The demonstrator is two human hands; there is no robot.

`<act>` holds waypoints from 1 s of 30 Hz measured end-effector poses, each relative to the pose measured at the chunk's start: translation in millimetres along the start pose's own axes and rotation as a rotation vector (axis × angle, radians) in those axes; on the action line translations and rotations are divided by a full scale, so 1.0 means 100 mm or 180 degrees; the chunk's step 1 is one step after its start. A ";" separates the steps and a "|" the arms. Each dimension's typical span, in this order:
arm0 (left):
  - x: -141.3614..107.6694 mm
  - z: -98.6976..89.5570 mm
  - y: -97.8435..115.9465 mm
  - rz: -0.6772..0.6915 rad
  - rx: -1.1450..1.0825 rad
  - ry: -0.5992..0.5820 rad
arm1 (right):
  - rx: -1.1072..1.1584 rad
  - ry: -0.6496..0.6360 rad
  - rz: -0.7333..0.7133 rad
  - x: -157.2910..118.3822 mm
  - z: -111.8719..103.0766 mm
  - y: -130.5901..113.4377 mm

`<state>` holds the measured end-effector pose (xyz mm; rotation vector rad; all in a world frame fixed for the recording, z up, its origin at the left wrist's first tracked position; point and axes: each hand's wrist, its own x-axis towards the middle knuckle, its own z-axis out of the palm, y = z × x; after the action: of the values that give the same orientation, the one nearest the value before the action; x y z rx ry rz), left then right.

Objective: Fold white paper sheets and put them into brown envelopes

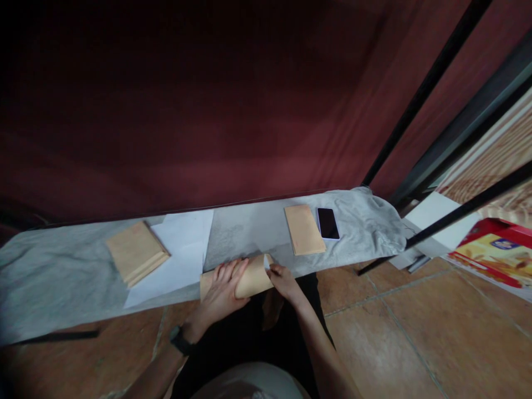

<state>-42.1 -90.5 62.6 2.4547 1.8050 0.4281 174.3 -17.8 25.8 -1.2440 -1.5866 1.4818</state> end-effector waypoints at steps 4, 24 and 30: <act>0.00 0.00 -0.02 0.0060 -0.0007 0.0033 | -0.0114 0.0214 0.0019 0.01 0.02 -0.01; 0.07 -0.02 -0.01 0.0207 0.0104 0.0052 | -0.0434 0.1020 0.0025 -0.01 0.08 -0.05; 0.10 -0.06 0.00 0.0274 0.0167 0.0067 | -0.0109 0.1363 -0.0196 0.00 0.09 -0.01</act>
<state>-41.4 -82.1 70.6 2.5802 1.7454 0.4190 165.5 -21.2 25.4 -1.4065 -1.3512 1.0635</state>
